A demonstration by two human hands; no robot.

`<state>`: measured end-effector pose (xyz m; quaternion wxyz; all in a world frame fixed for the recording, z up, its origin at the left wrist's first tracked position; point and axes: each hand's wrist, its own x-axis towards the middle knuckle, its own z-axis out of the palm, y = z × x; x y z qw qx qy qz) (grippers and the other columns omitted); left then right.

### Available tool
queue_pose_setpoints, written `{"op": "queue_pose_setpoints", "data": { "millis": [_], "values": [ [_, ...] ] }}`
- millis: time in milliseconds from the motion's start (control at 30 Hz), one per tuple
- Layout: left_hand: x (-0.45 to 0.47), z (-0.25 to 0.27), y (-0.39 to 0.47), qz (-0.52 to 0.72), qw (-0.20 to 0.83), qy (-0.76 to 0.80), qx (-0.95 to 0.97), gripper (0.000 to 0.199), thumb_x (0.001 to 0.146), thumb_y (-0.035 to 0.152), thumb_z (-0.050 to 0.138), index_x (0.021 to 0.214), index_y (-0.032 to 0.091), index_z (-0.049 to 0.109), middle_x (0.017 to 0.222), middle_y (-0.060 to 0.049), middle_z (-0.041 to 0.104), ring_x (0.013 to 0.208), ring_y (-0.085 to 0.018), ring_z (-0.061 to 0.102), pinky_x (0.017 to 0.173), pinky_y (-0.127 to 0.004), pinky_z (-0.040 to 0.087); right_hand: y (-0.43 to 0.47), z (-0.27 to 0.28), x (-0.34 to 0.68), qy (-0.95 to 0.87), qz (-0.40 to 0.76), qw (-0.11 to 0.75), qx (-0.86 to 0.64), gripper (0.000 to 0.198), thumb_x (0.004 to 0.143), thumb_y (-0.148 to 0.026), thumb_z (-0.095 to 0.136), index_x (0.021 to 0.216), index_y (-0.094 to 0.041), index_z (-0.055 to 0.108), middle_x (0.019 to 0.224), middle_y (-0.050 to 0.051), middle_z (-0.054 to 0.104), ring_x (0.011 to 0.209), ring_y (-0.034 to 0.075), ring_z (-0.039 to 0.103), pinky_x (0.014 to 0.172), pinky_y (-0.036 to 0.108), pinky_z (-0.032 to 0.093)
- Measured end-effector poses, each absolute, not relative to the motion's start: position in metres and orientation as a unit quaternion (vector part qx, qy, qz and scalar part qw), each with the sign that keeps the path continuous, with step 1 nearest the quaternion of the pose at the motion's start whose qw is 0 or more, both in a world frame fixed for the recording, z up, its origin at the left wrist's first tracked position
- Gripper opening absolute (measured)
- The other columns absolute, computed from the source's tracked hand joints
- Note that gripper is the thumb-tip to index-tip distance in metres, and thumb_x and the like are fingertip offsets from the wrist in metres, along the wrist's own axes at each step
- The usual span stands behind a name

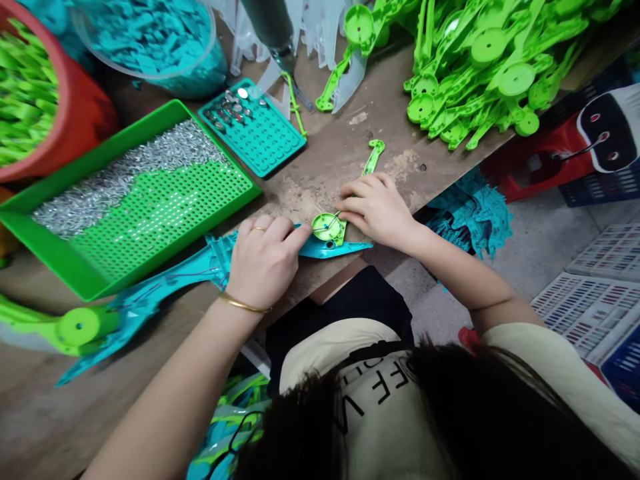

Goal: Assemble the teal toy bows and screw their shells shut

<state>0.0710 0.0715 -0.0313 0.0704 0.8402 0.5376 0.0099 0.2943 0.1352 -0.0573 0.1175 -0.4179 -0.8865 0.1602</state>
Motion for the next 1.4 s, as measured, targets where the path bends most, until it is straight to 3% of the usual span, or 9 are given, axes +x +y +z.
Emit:
{"op": "queue_pose_setpoints", "data": {
  "millis": [133,300,500,767,1000,1100,1400],
  "values": [
    [0.070,-0.040,0.071,0.021,0.063,0.547,0.834,0.043,0.097,0.022,0.030,0.111,0.026,0.070,0.091,-0.012,0.065,0.086,-0.028,0.053,0.077,-0.044,0.037,0.127,-0.050,0.293,-0.889,0.145,0.107,-0.420,0.026,0.096,-0.028,0.049,0.107,-0.023,0.072,0.123,0.007,0.067,0.116,0.026,0.052,0.109,0.051,0.027],
    [0.070,-0.043,0.071,0.017,0.047,0.542,0.839,0.041,0.097,0.023,0.030,0.109,0.023,0.070,0.089,-0.012,0.065,0.084,-0.028,0.052,0.074,-0.043,0.037,0.098,-0.036,0.282,-0.888,0.114,0.130,-0.426,0.031,0.097,-0.027,0.046,0.119,-0.019,0.066,0.145,0.014,0.052,0.136,0.031,0.040,0.114,0.056,0.026],
    [0.066,-0.040,0.076,0.020,0.050,0.533,0.844,0.038,0.097,0.024,0.030,0.101,0.022,0.068,0.082,-0.011,0.064,0.084,-0.027,0.054,0.073,-0.041,0.036,0.087,-0.048,0.274,-0.897,0.109,0.131,-0.408,0.041,0.099,-0.041,0.041,0.115,-0.015,0.068,0.135,0.014,0.061,0.129,0.030,0.050,0.114,0.055,0.029],
    [0.070,-0.041,0.080,0.008,0.060,0.532,0.845,0.032,0.093,0.021,0.036,0.092,0.017,0.067,0.081,-0.013,0.064,0.084,-0.030,0.055,0.072,-0.041,0.037,0.083,-0.051,0.265,-0.904,0.099,0.152,-0.387,0.040,0.099,-0.039,0.041,0.123,-0.014,0.062,0.136,0.014,0.060,0.127,0.028,0.050,0.114,0.053,0.028],
    [0.058,-0.022,0.086,-0.002,0.126,0.555,0.822,0.029,0.091,0.023,0.041,0.103,0.017,0.067,0.089,-0.012,0.068,0.089,-0.030,0.059,0.077,-0.042,0.040,0.090,-0.053,0.251,-0.915,0.110,0.114,-0.371,0.037,0.099,-0.039,0.041,0.112,-0.015,0.067,0.134,0.013,0.061,0.123,0.028,0.052,0.113,0.056,0.029],
    [0.049,-0.013,0.085,-0.025,0.137,0.548,0.825,0.030,0.090,0.022,0.039,0.095,0.020,0.069,0.089,-0.011,0.067,0.087,-0.028,0.059,0.076,-0.041,0.041,0.091,-0.045,0.248,-0.911,0.117,0.094,-0.384,0.040,0.097,-0.044,0.046,0.107,-0.013,0.068,0.132,0.015,0.062,0.121,0.031,0.053,0.114,0.058,0.028],
    [0.033,-0.018,0.094,-0.071,0.191,0.460,0.864,0.041,0.079,0.011,0.038,0.101,0.020,0.072,0.089,-0.010,0.064,0.087,-0.025,0.060,0.080,-0.039,0.045,0.090,-0.052,0.227,-0.906,0.189,0.108,-0.363,0.025,0.091,-0.030,0.060,0.108,-0.012,0.066,0.126,0.013,0.064,0.121,0.029,0.054,0.113,0.050,0.031]
  ]
}}
